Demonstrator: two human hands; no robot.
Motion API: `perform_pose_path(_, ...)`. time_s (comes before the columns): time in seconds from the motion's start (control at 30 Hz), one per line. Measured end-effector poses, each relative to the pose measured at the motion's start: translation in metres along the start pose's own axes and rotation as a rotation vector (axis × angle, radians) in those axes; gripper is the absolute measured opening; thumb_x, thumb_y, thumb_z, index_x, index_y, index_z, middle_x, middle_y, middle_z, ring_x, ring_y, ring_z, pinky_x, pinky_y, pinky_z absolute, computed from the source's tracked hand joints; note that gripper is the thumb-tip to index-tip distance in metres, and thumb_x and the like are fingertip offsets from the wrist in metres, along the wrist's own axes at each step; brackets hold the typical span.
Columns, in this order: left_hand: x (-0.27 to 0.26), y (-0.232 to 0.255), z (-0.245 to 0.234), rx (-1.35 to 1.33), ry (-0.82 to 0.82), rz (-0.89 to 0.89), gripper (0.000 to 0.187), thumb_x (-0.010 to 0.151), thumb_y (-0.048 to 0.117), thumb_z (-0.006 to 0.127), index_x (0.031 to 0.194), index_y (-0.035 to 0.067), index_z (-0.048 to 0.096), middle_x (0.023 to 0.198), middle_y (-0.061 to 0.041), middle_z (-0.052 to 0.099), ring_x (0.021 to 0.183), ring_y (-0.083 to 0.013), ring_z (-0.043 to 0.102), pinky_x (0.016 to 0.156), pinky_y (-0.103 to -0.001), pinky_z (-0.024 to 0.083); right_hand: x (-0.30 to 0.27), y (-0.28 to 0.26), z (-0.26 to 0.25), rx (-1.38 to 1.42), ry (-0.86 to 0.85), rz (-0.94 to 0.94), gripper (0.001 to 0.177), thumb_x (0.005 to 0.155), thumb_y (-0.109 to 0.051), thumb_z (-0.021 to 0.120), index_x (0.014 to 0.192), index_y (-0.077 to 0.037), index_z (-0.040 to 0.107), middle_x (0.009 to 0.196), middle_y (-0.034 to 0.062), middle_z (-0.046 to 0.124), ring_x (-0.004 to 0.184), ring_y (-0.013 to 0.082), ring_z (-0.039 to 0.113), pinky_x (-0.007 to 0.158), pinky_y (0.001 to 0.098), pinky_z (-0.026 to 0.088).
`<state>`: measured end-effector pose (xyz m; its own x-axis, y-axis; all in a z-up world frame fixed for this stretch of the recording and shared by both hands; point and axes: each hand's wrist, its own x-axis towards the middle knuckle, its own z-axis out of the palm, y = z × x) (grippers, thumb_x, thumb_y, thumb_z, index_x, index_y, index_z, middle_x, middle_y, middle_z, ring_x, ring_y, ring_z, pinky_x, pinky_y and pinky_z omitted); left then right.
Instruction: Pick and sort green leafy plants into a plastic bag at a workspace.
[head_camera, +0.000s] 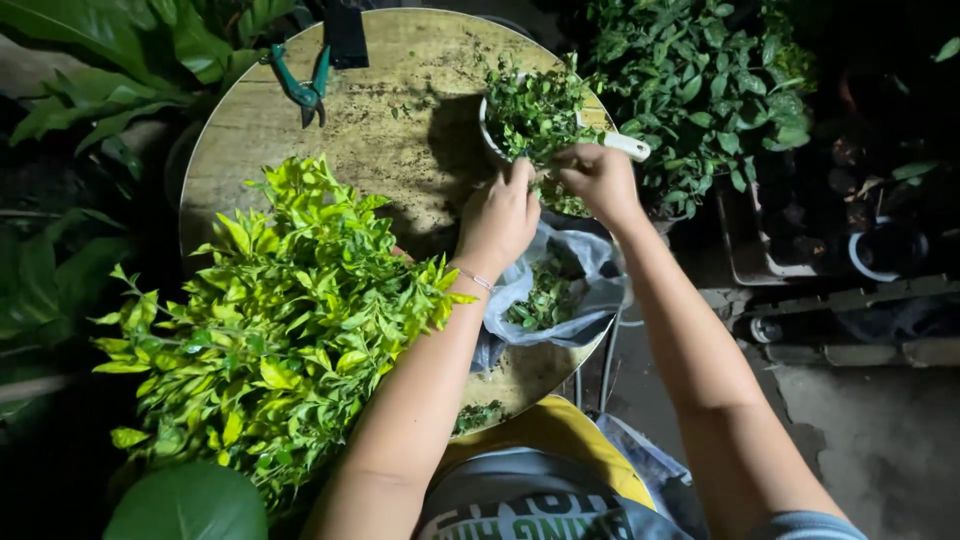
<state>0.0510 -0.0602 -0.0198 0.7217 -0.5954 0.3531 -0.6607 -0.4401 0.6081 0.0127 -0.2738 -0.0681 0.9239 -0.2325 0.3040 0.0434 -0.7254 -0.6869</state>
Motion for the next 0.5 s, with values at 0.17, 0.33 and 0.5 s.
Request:
perform_pose_path(0.17,-0.003,-0.001,0.007,-0.136,0.171,0.115,0.048,0.093,0.023,0.068,0.133,0.007,0.047,0.120,-0.026,0.063,0.099,-0.0441,0.066,0.079,-0.048,0.056,-0.010,-0.047,-0.050,0.568,0.180,0.097,0.013,0.095,0.002,0.076,0.108,-0.002,0.076,0.099,0.0059,0.078,0.081,0.0117,0.070,0.070,0.0274,0.056)
perform_pose_path(0.33,0.000,-0.001,0.012,-0.238,0.129,-0.044,0.072,0.088,0.031,0.080,0.142,0.002,0.042,0.118,-0.021,0.067,0.105,-0.0373,0.066,0.090,-0.045,0.054,-0.023,-0.103,-0.089,0.926,0.313,-0.040,0.014,0.096,0.003,0.074,0.108,-0.004,0.071,0.110,0.0074,0.076,0.080,0.0097,0.061,0.070,0.0259,0.048)
perform_pose_path(0.5,0.003,-0.008,0.018,-0.680,0.019,0.032,0.067,0.088,0.018,0.087,0.139,0.002,0.047,0.129,-0.014,0.068,0.119,-0.0267,0.067,0.104,-0.041,0.053,-0.029,-0.100,-0.086,1.197,0.331,0.024,0.012,0.101,-0.006,0.078,0.110,0.000,0.071,0.081,-0.0009,0.057,0.063,0.0093,0.042,0.060,0.0250,0.035)
